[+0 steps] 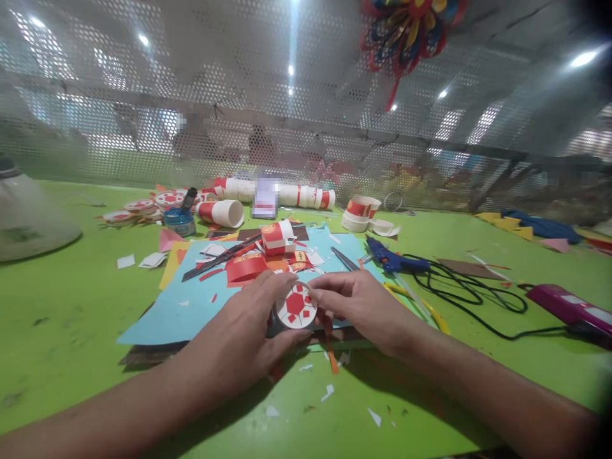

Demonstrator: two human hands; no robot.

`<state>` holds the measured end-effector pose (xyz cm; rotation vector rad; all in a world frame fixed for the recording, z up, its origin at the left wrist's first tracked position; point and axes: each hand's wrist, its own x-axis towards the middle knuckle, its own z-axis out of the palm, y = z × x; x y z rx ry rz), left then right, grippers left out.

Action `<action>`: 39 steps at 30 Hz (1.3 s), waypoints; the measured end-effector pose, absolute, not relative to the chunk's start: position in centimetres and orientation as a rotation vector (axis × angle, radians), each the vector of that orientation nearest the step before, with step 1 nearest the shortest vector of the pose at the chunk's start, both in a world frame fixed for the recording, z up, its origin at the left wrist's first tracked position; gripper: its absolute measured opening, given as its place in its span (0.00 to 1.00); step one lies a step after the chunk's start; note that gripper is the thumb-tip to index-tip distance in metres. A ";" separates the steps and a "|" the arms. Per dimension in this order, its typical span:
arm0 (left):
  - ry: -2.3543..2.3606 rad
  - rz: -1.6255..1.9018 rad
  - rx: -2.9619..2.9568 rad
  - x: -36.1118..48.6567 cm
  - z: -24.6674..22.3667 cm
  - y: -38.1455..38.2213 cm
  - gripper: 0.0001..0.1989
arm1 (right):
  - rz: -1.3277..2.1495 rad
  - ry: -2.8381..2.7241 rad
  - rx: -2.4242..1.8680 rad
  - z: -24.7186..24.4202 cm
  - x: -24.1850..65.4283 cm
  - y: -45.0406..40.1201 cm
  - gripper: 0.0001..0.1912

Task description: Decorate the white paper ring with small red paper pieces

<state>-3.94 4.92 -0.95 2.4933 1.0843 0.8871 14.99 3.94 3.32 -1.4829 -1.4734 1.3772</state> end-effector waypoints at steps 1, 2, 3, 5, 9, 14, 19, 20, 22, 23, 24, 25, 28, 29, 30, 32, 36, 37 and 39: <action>1.089 0.872 2.492 -3.9 -0.9 4.9 0.21 | 1.383 -1.470 -1.485 3.3 15.0 3.9 0.09; 1.097 0.858 2.489 -3.9 -0.8 4.9 0.20 | 1.382 -1.476 -1.482 3.3 15.0 3.9 0.09; 1.105 0.850 2.486 -3.9 -0.7 4.8 0.19 | 1.376 -1.491 -1.479 3.3 14.9 3.9 0.09; 1.116 0.845 2.478 -3.8 -0.5 4.8 0.17 | 1.352 -1.524 -1.470 3.3 14.9 3.8 0.08; 1.126 0.830 2.472 -3.7 -0.4 4.8 0.15 | 1.351 -1.549 -1.453 3.0 14.9 3.8 0.08; 1.139 0.823 2.458 -3.8 -0.3 4.8 0.17 | 1.336 -1.569 -1.453 2.8 14.9 3.7 0.07; 1.143 0.786 2.476 -3.7 -0.3 4.8 0.16 | 1.321 -1.591 -1.421 2.7 15.0 3.6 0.06; 1.148 0.789 2.485 -3.7 -0.4 4.9 0.16 | 1.302 -1.609 -1.393 2.6 15.0 3.6 0.07; 1.150 0.805 2.501 -3.7 -0.5 4.9 0.17 | 1.268 -1.637 -1.356 2.5 15.1 3.6 0.07; 1.144 0.808 2.506 -3.7 -0.5 4.9 0.16 | 1.258 -1.643 -1.353 2.4 15.1 3.7 0.07; 1.135 0.807 2.510 -3.7 -0.6 5.0 0.16 | 1.255 -1.644 -1.360 2.4 15.1 3.7 0.07; 1.128 0.804 2.510 -3.6 -0.7 5.0 0.16 | 1.257 -1.639 -1.369 2.3 15.0 3.7 0.07; 1.135 0.791 2.497 -3.6 -0.8 4.9 0.16 | 1.258 -1.617 -1.374 2.2 14.9 3.8 0.07; 1.144 0.784 2.490 -3.6 -0.8 4.8 0.17 | 1.258 -1.609 -1.375 2.2 14.8 3.8 0.07; 1.152 0.777 2.482 -3.6 -0.7 4.8 0.17 | 1.257 -1.602 -1.383 2.2 14.7 3.7 0.07; 1.162 0.757 2.469 -3.5 -0.6 4.7 0.17 | 1.254 -1.597 -1.405 2.2 14.6 3.6 0.06; 1.155 0.742 2.448 -3.5 -0.4 4.7 0.17 | 1.252 -1.592 -1.414 2.1 14.6 3.5 0.05; 1.152 0.737 2.446 -3.4 -0.4 4.7 0.17 | 1.256 -1.587 -1.409 2.1 14.5 3.5 0.05; 1.152 0.728 2.448 -3.4 -0.4 4.7 0.18 | 1.266 -1.571 -1.402 2.0 14.5 3.6 0.05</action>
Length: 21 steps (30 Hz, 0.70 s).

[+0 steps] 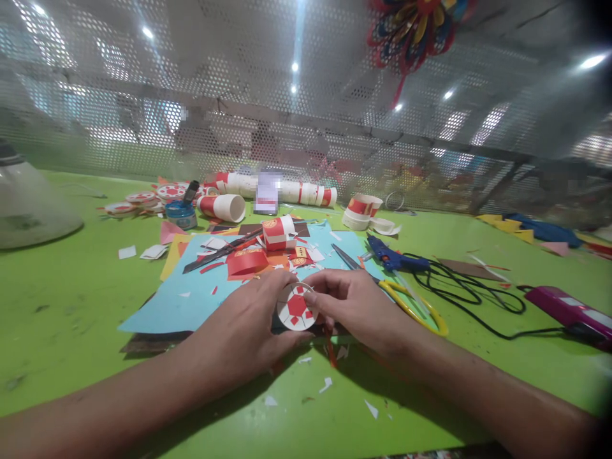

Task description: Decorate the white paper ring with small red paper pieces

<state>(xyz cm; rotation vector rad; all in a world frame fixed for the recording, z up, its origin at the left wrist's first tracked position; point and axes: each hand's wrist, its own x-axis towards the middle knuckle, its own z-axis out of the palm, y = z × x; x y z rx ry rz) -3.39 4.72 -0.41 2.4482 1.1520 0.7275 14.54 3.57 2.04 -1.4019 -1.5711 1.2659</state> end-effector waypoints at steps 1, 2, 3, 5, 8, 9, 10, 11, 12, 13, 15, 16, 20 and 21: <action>1.156 0.722 2.449 -3.4 -0.4 4.7 0.18 | 1.273 -1.563 -1.397 2.0 14.5 3.6 0.05; 1.159 0.716 2.449 -3.4 -0.5 4.8 0.19 | 1.282 -1.554 -1.392 2.0 14.5 3.7 0.05; 1.161 0.708 2.447 -3.4 -0.5 4.8 0.19 | 1.291 -1.542 -1.387 2.0 14.5 3.7 0.04; 1.162 0.699 2.440 -3.4 -0.5 4.8 0.19 | 1.307 -1.520 -1.379 2.0 14.5 3.7 0.04; 1.159 0.691 2.429 -3.4 -0.4 4.7 0.18 | 1.319 -1.501 -1.381 2.0 14.5 3.6 0.04; 1.157 0.690 2.427 -3.5 -0.4 4.7 0.18 | 1.325 -1.497 -1.383 2.0 14.4 3.6 0.04; 1.158 0.691 2.427 -3.5 -0.4 4.7 0.18 | 1.327 -1.491 -1.385 2.0 14.4 3.5 0.04; 1.157 0.690 2.428 -3.5 -0.4 4.7 0.18 | 1.330 -1.484 -1.387 2.0 14.4 3.5 0.04; 1.158 0.690 2.429 -3.5 -0.4 4.7 0.18 | 1.332 -1.478 -1.390 2.0 14.4 3.5 0.04; 1.163 0.688 2.430 -3.5 -0.4 4.7 0.18 | 1.329 -1.479 -1.393 2.1 14.4 3.5 0.04; 1.171 0.681 2.429 -3.4 -0.3 4.7 0.17 | 1.316 -1.497 -1.397 2.1 14.4 3.5 0.04; 1.172 0.680 2.428 -3.4 -0.3 4.7 0.17 | 1.311 -1.506 -1.400 2.1 14.4 3.6 0.04; 1.164 0.688 2.430 -3.3 -0.3 4.7 0.17 | 1.291 -1.515 -1.405 2.0 14.6 3.6 0.04; 1.167 0.685 2.430 -3.3 -0.3 4.6 0.17 | 1.287 -1.521 -1.405 2.0 14.6 3.6 0.04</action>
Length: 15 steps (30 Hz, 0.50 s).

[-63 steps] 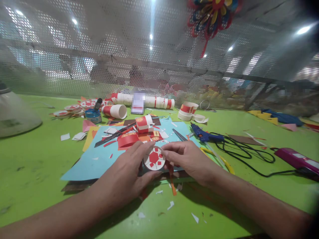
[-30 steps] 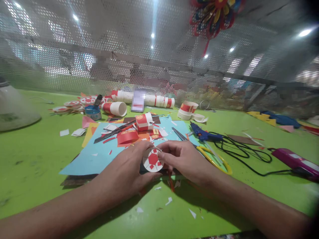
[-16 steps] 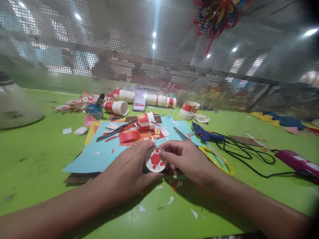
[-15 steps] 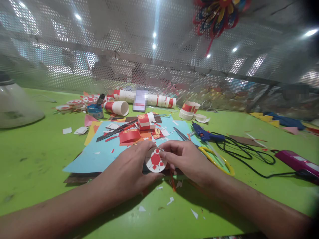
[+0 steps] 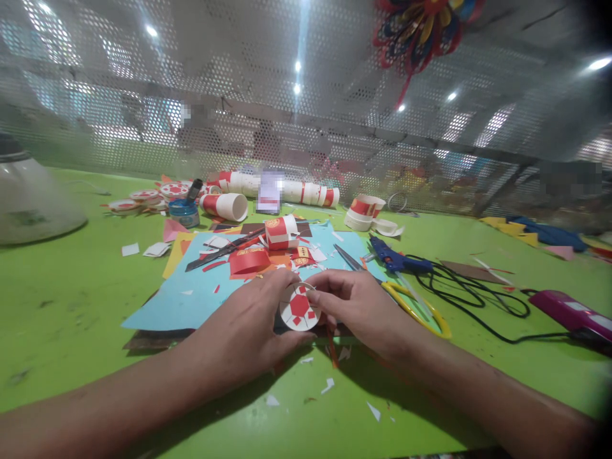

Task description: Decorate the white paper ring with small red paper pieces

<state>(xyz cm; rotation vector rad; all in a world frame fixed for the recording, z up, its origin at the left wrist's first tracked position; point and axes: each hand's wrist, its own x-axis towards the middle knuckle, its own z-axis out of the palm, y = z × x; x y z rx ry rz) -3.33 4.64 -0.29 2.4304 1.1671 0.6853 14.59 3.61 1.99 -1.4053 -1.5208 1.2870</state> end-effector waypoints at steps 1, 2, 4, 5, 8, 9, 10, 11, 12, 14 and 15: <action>1.171 0.680 2.430 -3.3 -0.3 4.6 0.17 | 1.281 -1.529 -1.405 2.0 14.6 3.6 0.04; 1.175 0.678 2.429 -3.3 -0.2 4.6 0.17 | 1.275 -1.539 -1.406 2.0 14.6 3.5 0.04; 1.181 0.676 2.427 -3.3 -0.2 4.6 0.17 | 1.264 -1.557 -1.416 2.0 14.6 3.4 0.04; 1.185 0.674 2.424 -3.3 -0.2 4.6 0.17 | 1.257 -1.561 -1.422 2.1 14.6 3.4 0.04; 1.185 0.670 2.422 -3.4 -0.3 4.7 0.18 | 1.249 -1.569 -1.425 2.2 14.5 3.3 0.05; 1.179 0.673 2.423 -3.4 -0.3 4.7 0.18 | 1.248 -1.571 -1.419 2.2 14.5 3.3 0.05; 1.169 0.677 2.429 -3.4 -0.4 4.7 0.18 | 1.245 -1.576 -1.412 2.3 14.5 3.3 0.06; 1.158 0.683 2.438 -3.4 -0.4 4.7 0.18 | 1.238 -1.586 -1.406 2.3 14.4 3.3 0.07; 1.144 0.688 2.449 -3.4 -0.4 4.7 0.18 | 1.221 -1.601 -1.404 2.3 14.4 3.4 0.07; 1.131 0.687 2.466 -3.3 -0.4 4.6 0.17 | 1.160 -1.651 -1.414 2.2 14.4 3.4 0.07; 1.129 0.681 2.469 -3.3 -0.3 4.5 0.16 | 1.119 -1.685 -1.427 2.1 14.5 3.4 0.07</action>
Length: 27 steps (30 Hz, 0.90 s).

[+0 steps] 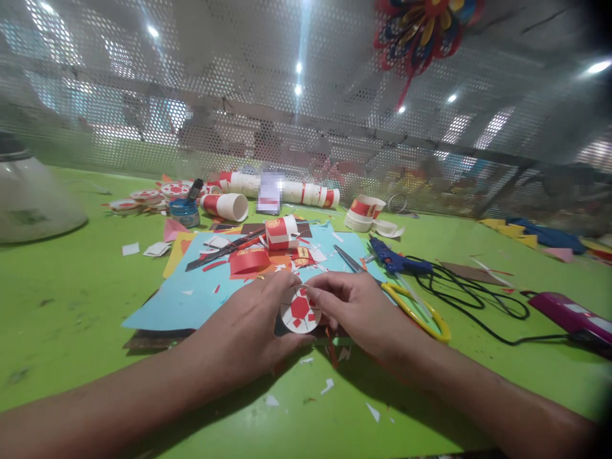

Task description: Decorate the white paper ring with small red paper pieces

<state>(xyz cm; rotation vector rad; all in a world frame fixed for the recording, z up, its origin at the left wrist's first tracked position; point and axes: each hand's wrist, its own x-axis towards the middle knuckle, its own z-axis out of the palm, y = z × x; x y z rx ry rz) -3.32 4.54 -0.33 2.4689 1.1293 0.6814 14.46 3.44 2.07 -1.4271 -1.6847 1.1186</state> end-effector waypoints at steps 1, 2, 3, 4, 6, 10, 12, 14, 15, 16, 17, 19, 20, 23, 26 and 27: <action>1.131 0.674 2.467 -3.3 -0.3 4.5 0.15 | 1.075 -1.724 -1.438 2.0 14.5 3.5 0.07; 1.134 0.667 2.463 -3.3 -0.2 4.5 0.15 | 1.026 -1.764 -1.446 1.8 14.6 3.5 0.07; 1.137 0.659 2.458 -3.3 -0.1 4.4 0.15 | 0.977 -1.804 -1.451 1.7 14.6 3.6 0.08; 1.136 0.649 2.455 -3.3 -0.1 4.4 0.15 | 0.928 -1.843 -1.451 1.6 14.7 3.6 0.08; 1.132 0.641 2.451 -3.3 0.0 4.4 0.15 | 0.828 -1.925 -1.440 1.4 14.9 3.7 0.09; 1.126 0.643 2.454 -3.3 0.1 4.4 0.14 | 0.666 -2.070 -1.412 1.3 15.3 3.7 0.13; 1.127 0.638 2.462 -3.3 0.1 4.4 0.13 | 0.589 -2.122 -1.400 1.4 15.3 3.7 0.14; 1.120 0.633 2.477 -3.2 0.1 4.5 0.12 | 0.517 -2.164 -1.397 1.4 15.4 3.7 0.15; 1.111 0.631 2.487 -3.2 0.0 4.5 0.12 | 0.492 -2.180 -1.399 1.4 15.4 3.7 0.15; 1.102 0.632 2.496 -3.2 0.0 4.5 0.12 | 0.474 -2.194 -1.403 1.4 15.4 3.7 0.16; 1.097 0.632 2.502 -3.3 0.0 4.5 0.12 | 0.461 -2.204 -1.408 1.4 15.4 3.8 0.16; 1.095 0.633 2.509 -3.3 0.0 4.5 0.12 | 0.455 -2.210 -1.416 1.3 15.4 3.8 0.16; 1.096 0.631 2.511 -3.3 0.0 4.5 0.12 | 0.457 -2.208 -1.416 1.3 15.4 3.8 0.16; 1.107 0.611 2.506 -3.3 0.1 4.5 0.11 | 0.479 -2.195 -1.404 1.3 15.4 3.8 0.15; 1.125 0.595 2.499 -3.3 0.2 4.5 0.11 | 0.481 -2.199 -1.399 1.3 15.4 3.8 0.15; 1.129 0.597 2.498 -3.3 0.2 4.5 0.11 | 0.487 -2.199 -1.402 1.4 15.4 3.7 0.15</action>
